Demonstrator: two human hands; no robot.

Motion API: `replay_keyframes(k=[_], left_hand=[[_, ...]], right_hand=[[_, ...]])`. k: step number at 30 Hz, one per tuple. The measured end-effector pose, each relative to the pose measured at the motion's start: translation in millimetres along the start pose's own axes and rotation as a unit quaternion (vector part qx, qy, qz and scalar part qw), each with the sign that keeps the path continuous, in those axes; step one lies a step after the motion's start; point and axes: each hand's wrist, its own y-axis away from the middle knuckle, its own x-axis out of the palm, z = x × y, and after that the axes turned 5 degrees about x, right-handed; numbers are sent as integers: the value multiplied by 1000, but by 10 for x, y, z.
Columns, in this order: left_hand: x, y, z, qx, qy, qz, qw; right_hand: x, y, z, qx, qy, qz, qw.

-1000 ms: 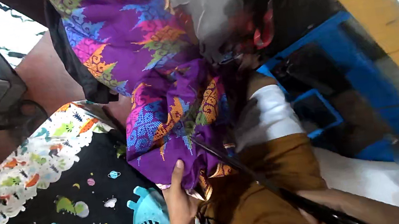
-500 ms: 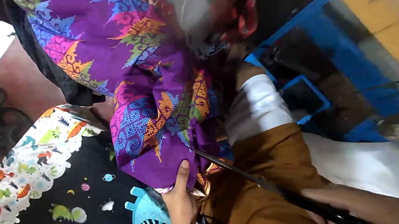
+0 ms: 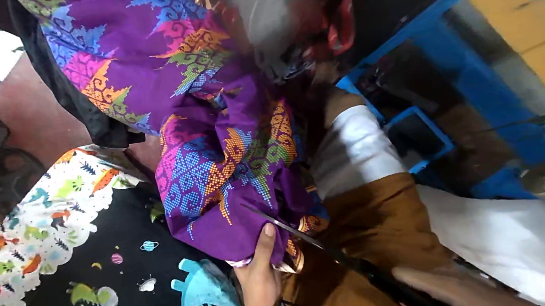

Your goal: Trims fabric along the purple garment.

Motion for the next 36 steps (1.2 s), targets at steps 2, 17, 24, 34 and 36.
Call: replay_keyframes(k=[2,17,24,34,36], left_hand=[[1,5,14,2,3,-1,1000],[19,41,30,-5,12,14,1000],[-33,48,28,6,8,15,1000],[-226,58,-145,20,-43,-34,998],[-320,51,-220,20,-49,-31,998]], right_hand=[[19,0,-20,0,-8,-2,1000],[179,-26,-245,-74,-100,-55,991],[209,-80,-344,-95,-124,-60,986],[70,-185,-263,-89,-116,-13,989],[37,-251,-275,-88,-122,4,989]])
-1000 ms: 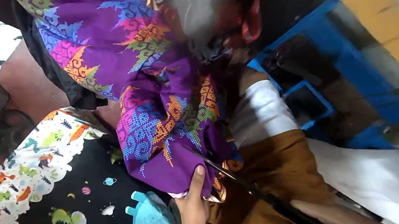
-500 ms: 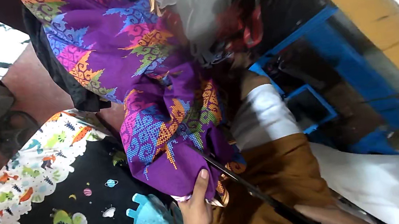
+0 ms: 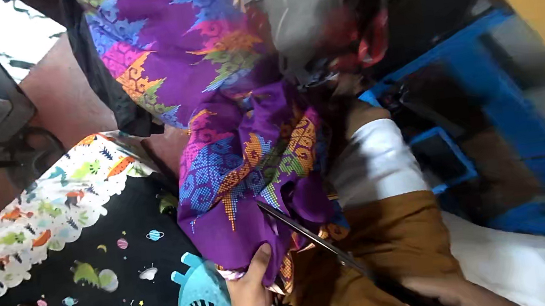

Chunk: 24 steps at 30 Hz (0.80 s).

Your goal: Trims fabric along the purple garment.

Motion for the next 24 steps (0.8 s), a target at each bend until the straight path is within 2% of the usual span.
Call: replay_keyframes(k=[4,7,13,20,24], left_hand=[[-113,-6,-97,-10,-1,-8,1000],[-198,-31,-113,-3,24,14,1000],[-353,-177,-199,16,53,26,998],[-570,-400,-299,45,73,107,991],[-580,-479,-371,43,66,139,987]], right_hand=[[-64,-139,82,10,1,41,999],[-117,-212,145,19,7,66,998],[-239,-323,309,20,58,59,996],[-482,-606,725,36,139,117,983],[-633,-711,752,17,138,118,983]])
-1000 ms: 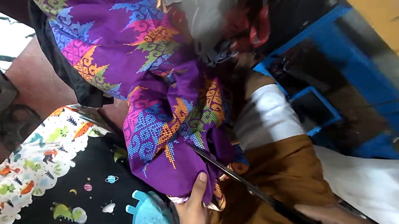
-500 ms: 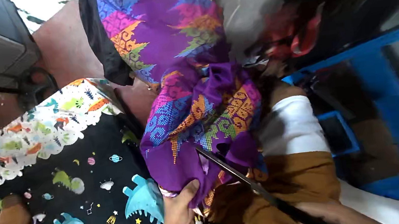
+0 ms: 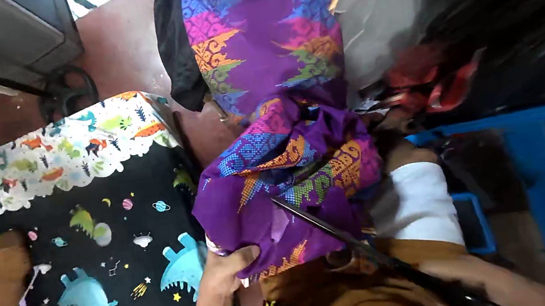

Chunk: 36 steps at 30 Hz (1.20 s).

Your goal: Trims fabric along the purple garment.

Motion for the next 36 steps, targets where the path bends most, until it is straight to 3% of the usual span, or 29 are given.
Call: replay_keyframes(k=[8,17,24,30,33,36], left_hand=[[-140,-141,-146,4,-24,91,996],[-183,-305,-304,-4,-86,205,975],[20,-269,-320,44,-109,54,992],[145,-286,-196,25,-96,-71,993],[151,-249,-193,10,-94,-87,992],[68,-201,-204,9,-69,-26,997]], right_hand=[[-442,59,321,38,164,22,985],[-737,5,515,-3,132,88,987],[-779,-97,423,0,91,115,989],[-812,-245,326,-12,86,118,989],[-834,-301,349,1,70,131,989],[-860,-360,398,22,62,138,988]])
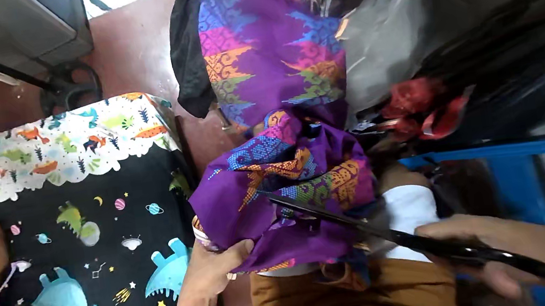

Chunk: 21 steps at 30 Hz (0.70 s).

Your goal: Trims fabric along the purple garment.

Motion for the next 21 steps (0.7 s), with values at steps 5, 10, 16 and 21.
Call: replay_keyframes(k=[5,10,16,21], left_hand=[[-125,10,33,30,39,111,993],[-151,4,33,34,67,143,987],[-212,-35,-31,55,53,211,974],[-216,-25,-83,44,52,226,972]], right_hand=[[-59,-42,90,18,24,12,999],[-105,-6,130,-2,81,-7,997],[-162,123,274,-44,217,-61,973],[-195,184,413,-55,268,-70,959]])
